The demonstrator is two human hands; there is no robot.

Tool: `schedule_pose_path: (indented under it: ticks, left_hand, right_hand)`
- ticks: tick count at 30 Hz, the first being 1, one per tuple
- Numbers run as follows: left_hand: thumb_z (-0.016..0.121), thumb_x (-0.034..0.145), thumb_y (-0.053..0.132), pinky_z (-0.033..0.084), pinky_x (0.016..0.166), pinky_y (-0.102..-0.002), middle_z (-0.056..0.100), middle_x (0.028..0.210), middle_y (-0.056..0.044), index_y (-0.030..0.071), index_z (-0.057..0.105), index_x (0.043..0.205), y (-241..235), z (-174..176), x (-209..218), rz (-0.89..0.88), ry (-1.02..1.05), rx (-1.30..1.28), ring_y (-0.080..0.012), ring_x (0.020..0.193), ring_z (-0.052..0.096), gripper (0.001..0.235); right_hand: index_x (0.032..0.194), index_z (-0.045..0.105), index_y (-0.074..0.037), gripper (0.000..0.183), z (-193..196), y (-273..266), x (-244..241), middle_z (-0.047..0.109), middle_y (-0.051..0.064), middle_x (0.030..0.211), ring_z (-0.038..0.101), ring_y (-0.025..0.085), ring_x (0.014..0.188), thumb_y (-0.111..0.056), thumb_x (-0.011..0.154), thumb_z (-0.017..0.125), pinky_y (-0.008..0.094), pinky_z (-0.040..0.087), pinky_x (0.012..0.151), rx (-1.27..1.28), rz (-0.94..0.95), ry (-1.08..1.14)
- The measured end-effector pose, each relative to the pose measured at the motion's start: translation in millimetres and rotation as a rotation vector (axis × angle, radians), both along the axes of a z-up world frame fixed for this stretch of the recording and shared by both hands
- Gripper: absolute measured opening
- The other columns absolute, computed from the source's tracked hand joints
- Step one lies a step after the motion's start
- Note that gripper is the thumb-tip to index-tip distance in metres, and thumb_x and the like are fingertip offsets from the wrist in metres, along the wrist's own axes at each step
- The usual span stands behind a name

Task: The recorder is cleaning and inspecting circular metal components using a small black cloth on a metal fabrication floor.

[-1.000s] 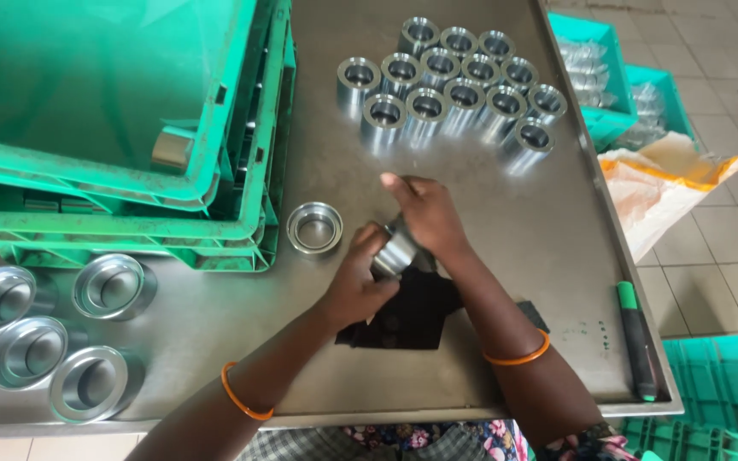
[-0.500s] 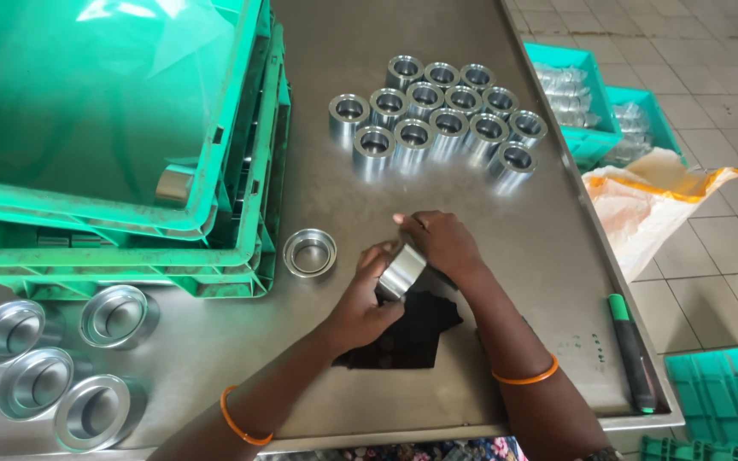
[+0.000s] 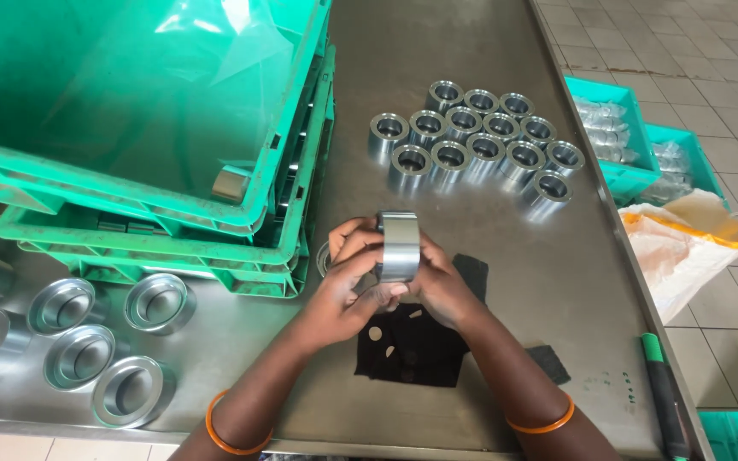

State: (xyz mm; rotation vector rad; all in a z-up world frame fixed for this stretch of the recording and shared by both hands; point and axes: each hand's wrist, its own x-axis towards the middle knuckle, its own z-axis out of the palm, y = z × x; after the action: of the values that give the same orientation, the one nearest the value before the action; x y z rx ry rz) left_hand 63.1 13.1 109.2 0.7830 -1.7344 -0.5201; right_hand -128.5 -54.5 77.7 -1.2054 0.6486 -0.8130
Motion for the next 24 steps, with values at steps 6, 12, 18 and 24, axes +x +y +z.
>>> schedule_pose_path:
  ticks: [6, 12, 18, 24]
  left_hand:
    - [0.078, 0.092, 0.020, 0.036, 0.116, -0.040, 0.060, 0.128, -0.010, 0.004, 0.068, 0.119, 0.7, -5.7, -5.2, -0.049, -0.034, -0.007, -0.0286, 0.135, 0.046, 0.033]
    - [0.076, 0.095, 0.018, 0.040, 0.110, -0.034, 0.057, 0.125, -0.010, 0.001, 0.064, 0.121, 3.6, -8.3, -10.6, -0.182, 0.133, 0.127, -0.0238, 0.123, 0.053, 0.034]
    - [0.074, 0.096, 0.013, 0.043, 0.108, -0.032, 0.056, 0.124, -0.008, 0.001, 0.064, 0.123, 3.6, -11.7, -11.4, -0.248, 0.185, 0.210, -0.0198, 0.121, 0.055, 0.031]
    - [0.072, 0.098, 0.009, 0.041, 0.110, -0.031, 0.050, 0.127, -0.008, 0.000, 0.059, 0.126, 7.3, -8.2, -16.7, -0.233, 0.265, 0.182, -0.0181, 0.124, 0.052, 0.032]
  right_hand:
    - [0.136, 0.058, -0.001, 0.035, 26.2, 10.6, -3.7, 0.068, 0.007, 0.120, 0.068, 0.014, 0.108, -0.005, 0.102, 0.050, 0.028, 0.055, 0.093, -0.578, -0.213, 0.124]
    - [0.131, 0.062, 0.001, 0.036, 16.3, 0.7, -10.7, 0.069, 0.009, 0.118, 0.068, 0.015, 0.105, 0.006, 0.098, 0.051, 0.030, 0.054, 0.092, -0.649, -0.272, 0.211]
    - [0.134, 0.063, 0.001, 0.044, 39.0, 15.3, -8.2, 0.067, 0.008, 0.114, 0.068, 0.016, 0.105, 0.009, 0.093, 0.050, 0.031, 0.054, 0.091, -0.797, -0.281, 0.357]
    - [0.128, 0.063, -0.003, 0.040, 32.7, 9.2, -6.8, 0.067, 0.015, 0.104, 0.070, 0.027, 0.091, 0.007, 0.089, 0.057, 0.037, 0.056, 0.075, -0.623, -0.283, 0.391]
